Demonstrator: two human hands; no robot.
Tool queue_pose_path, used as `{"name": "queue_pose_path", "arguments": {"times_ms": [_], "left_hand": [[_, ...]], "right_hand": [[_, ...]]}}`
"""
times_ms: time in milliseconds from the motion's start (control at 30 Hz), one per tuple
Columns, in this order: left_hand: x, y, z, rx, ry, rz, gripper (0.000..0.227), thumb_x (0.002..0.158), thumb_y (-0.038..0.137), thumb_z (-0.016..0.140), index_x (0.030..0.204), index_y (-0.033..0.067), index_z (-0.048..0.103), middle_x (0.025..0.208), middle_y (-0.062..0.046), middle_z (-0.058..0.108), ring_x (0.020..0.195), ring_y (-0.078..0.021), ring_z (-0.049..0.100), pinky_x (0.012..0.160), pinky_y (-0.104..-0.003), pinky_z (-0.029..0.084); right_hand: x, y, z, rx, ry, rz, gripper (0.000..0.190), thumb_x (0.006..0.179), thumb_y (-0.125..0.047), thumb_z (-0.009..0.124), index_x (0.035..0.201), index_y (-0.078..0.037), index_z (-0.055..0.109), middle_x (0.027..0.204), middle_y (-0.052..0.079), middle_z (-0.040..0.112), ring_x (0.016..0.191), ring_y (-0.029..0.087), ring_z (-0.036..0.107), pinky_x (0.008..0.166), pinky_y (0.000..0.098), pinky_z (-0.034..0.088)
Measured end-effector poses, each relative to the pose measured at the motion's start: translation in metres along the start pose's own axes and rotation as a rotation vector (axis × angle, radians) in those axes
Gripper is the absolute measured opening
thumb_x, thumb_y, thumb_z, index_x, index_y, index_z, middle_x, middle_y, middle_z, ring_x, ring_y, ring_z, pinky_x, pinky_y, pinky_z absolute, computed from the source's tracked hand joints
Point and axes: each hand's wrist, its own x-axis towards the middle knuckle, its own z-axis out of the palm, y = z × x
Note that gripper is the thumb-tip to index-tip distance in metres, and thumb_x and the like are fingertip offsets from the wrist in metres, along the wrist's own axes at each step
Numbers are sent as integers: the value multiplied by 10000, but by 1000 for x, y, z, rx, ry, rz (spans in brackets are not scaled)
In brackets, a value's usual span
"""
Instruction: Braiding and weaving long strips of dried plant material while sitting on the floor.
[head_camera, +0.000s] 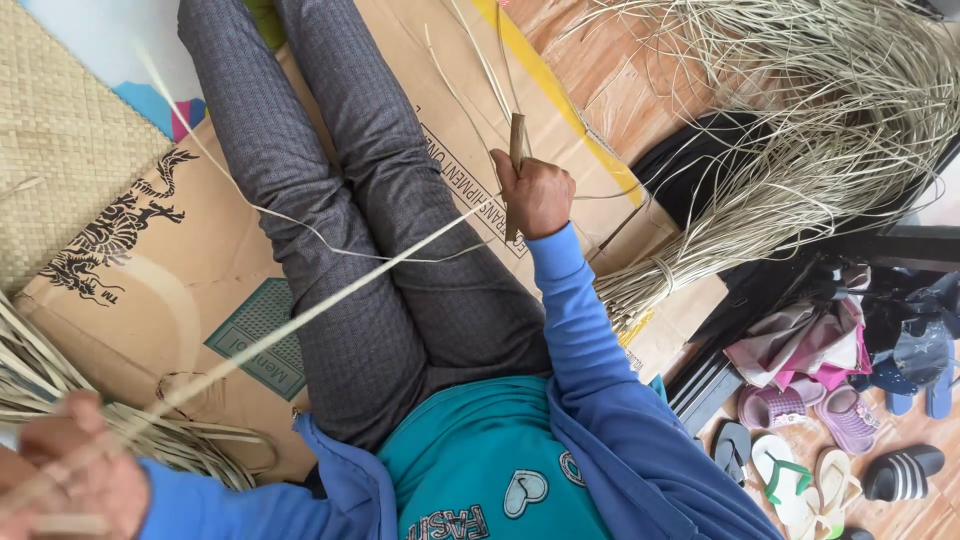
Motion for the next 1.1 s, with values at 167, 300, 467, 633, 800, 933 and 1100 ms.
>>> {"name": "queue_pose_path", "arguments": {"times_ms": [167,300,467,633,800,933,1100], "left_hand": [[-26,-28,2,857,598,116,258,1209,294,536,1125,69,630,1143,-122,623,900,-171,539,1002,-350,491],[79,-3,133,1344,751,463,275,1170,90,722,1005,-119,792,888,-223,724,760,-306,597,755,-371,468],[108,-36,269,962,271,432,196,992,19,799,1171,97,801,1086,-76,792,1074,-290,679,1115,-482,340],[108,-81,314,1134,-67,373,94,972,208,769,1054,185,808,1002,-11,761,1070,-217,713,1129,-565,319],[100,-107,317,1218,-148,285,39,917,208,775,921,171,784,832,7,724,930,-189,729,1085,-535,392],[96,-118,313,1285,-196,201,52,878,197,781,914,167,758,778,4,690,851,-188,725,1030,-491,448],[95,-124,309,1283,-180,166,87,908,261,752,870,202,700,739,37,642,768,-164,703,979,-463,462]], "right_hand": [[-5,6,-7,42,-182,170,655,970,-633,615,506,-174,558,434,-30,597,590,342,712,621,513,570],[-9,-18,-22,57,-172,89,638,993,-576,612,504,-170,559,442,-6,603,585,357,706,608,490,579],[-14,-63,-46,143,-249,4,640,995,-585,599,510,-169,572,481,27,626,620,376,703,608,515,565],[-18,-83,-60,217,-309,-144,677,1037,-566,556,496,-161,597,495,9,644,526,306,696,561,410,578],[-20,-91,-60,221,-269,-236,641,1003,-487,645,509,-83,577,554,110,636,592,392,676,521,473,541],[-22,-98,-57,255,-225,-280,631,1010,-444,658,495,-94,547,506,87,584,527,338,653,488,378,539],[-21,-100,-57,270,-223,-294,636,1008,-447,654,494,-90,542,510,73,575,530,314,644,471,353,506]]}}
